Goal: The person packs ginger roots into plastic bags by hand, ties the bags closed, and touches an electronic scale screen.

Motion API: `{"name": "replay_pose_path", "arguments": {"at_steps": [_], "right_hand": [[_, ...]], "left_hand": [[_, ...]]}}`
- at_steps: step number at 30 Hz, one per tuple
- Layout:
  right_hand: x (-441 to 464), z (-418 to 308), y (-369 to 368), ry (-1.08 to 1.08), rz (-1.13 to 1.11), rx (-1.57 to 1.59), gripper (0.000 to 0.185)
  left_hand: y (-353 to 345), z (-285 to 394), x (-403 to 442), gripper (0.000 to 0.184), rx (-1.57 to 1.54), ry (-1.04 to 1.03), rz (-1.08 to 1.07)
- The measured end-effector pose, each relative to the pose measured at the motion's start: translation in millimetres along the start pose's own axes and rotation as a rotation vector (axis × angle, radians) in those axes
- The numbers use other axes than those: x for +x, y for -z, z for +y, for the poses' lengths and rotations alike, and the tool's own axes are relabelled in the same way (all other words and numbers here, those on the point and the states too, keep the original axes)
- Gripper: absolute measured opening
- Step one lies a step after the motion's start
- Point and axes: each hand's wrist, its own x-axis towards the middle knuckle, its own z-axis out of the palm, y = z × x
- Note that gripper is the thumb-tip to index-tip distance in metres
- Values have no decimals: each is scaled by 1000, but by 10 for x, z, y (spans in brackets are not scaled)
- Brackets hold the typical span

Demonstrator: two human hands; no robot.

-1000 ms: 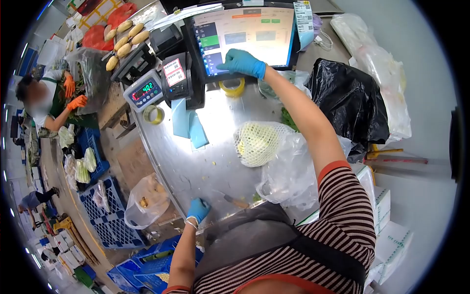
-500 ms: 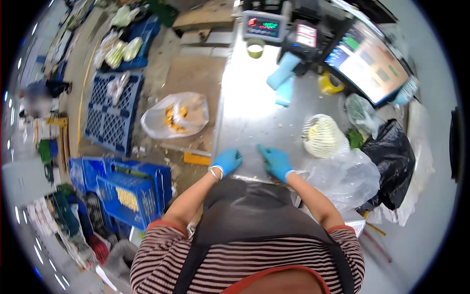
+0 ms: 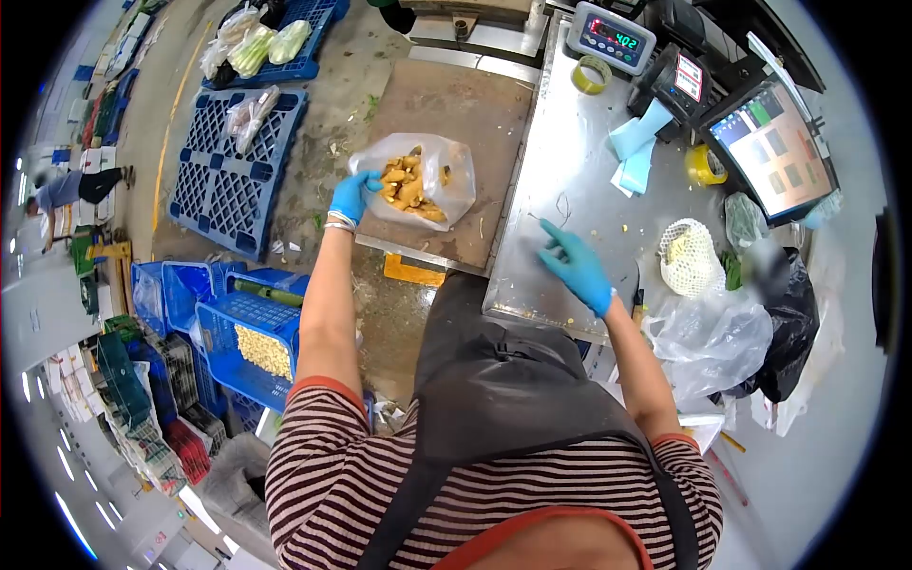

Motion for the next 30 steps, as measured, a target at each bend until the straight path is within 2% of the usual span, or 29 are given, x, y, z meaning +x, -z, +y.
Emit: {"name": "replay_pose_path", "arguments": {"at_steps": [2,5,8,9,11,12,13,15,16,17,18,19,21,23,26,28,30], "right_hand": [[241,-261,-125,71,-33,54,60],[568,-436,-143,24,147,172,77],[858,-434,-256,116,500,6,101],[932,-478,-230,65,521,6,116],[1054,-368,-217,-133,634,64,119],[1078,-305,-170,-186,757,29,95],[971,-278,30,-218,575,277,81],[551,-393,524,-252,177,756,55],[250,-697,742,-219,178,833,29],[51,-727,938,-71,91,975,29],[-217,-853,1139,145,98,941,27],[-463,-1060,1298,94,111,706,26],[-806,-1374,1323,194,102,710,21],[-894,-1084,1322,229,85,582,19],[-859,-798,1289,65,52,716,27],[-817,-613,1071,71,176,793,22],[-814,-440,901,100,309,757,20]], "left_hand": [[-328,556,-201,31,-154,-72,-260],[-879,1079,-1022,27,35,-178,-292],[-1582,1632,-1860,29,233,-316,-320],[-1678,1795,-2021,29,277,-385,-372],[-1876,2131,-2394,29,314,-446,-402],[-1915,2278,-2528,27,301,-452,-467],[-1956,2404,-2647,26,287,-459,-530],[-2073,2574,-2859,36,272,-504,-593],[-2159,2630,-2978,42,254,-508,-639],[-2240,2650,-3078,48,235,-511,-682],[-2293,2639,-3122,57,243,-463,-743],[-2387,2561,-3181,57,169,-449,-764],[-2527,2521,-3271,60,215,-422,-783],[-2704,2373,-3253,65,240,-377,-788],[-3052,1743,-3082,41,283,-335,-876],[-3188,1056,-2726,38,734,-419,-942],[-3571,760,-2767,57,804,-896,-905]]}}
